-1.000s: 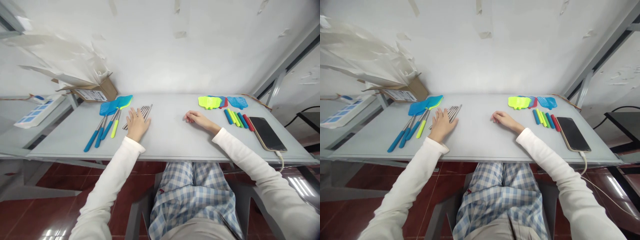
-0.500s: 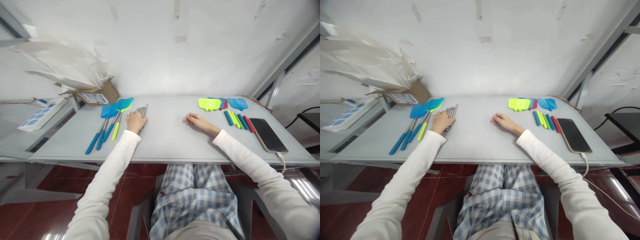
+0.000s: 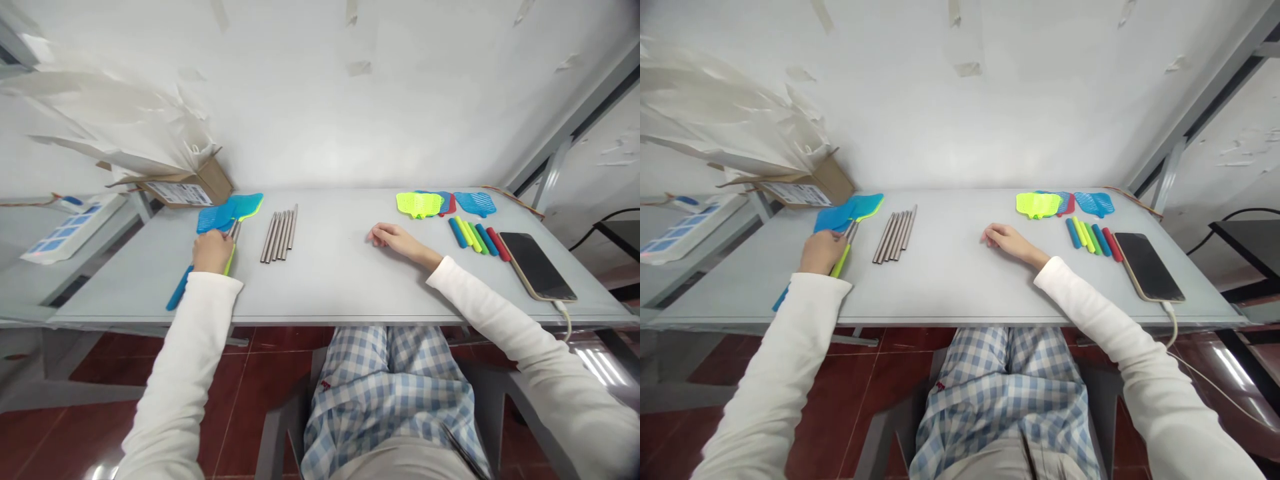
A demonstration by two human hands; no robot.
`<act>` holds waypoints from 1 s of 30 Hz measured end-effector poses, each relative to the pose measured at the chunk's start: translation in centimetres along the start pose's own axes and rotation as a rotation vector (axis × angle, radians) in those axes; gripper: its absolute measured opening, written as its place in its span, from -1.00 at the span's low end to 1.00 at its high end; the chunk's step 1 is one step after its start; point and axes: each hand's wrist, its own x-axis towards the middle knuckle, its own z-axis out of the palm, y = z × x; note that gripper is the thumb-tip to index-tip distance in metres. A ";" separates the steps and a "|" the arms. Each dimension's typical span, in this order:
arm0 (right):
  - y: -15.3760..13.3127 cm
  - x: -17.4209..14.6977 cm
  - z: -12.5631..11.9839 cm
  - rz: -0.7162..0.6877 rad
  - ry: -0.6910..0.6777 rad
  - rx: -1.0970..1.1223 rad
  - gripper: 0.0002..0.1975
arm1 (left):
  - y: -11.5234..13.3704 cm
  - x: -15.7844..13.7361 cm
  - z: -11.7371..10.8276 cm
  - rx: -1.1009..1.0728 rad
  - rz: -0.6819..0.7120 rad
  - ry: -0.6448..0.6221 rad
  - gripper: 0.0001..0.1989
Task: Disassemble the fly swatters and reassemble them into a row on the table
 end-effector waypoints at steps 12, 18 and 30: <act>0.1 0.1 -0.2 0.000 -0.019 0.026 -0.68 | 5.0 -3.0 -4.5 -0.090 -0.086 0.055 -0.84; -0.2 -0.1 0.2 -0.004 0.054 0.121 -0.69 | 11.4 -9.6 -3.8 -0.790 0.130 -0.241 -0.71; -1.6 0.1 -0.2 0.034 0.238 0.504 -0.32 | 21.3 -15.7 3.8 -1.349 0.112 -1.001 -0.65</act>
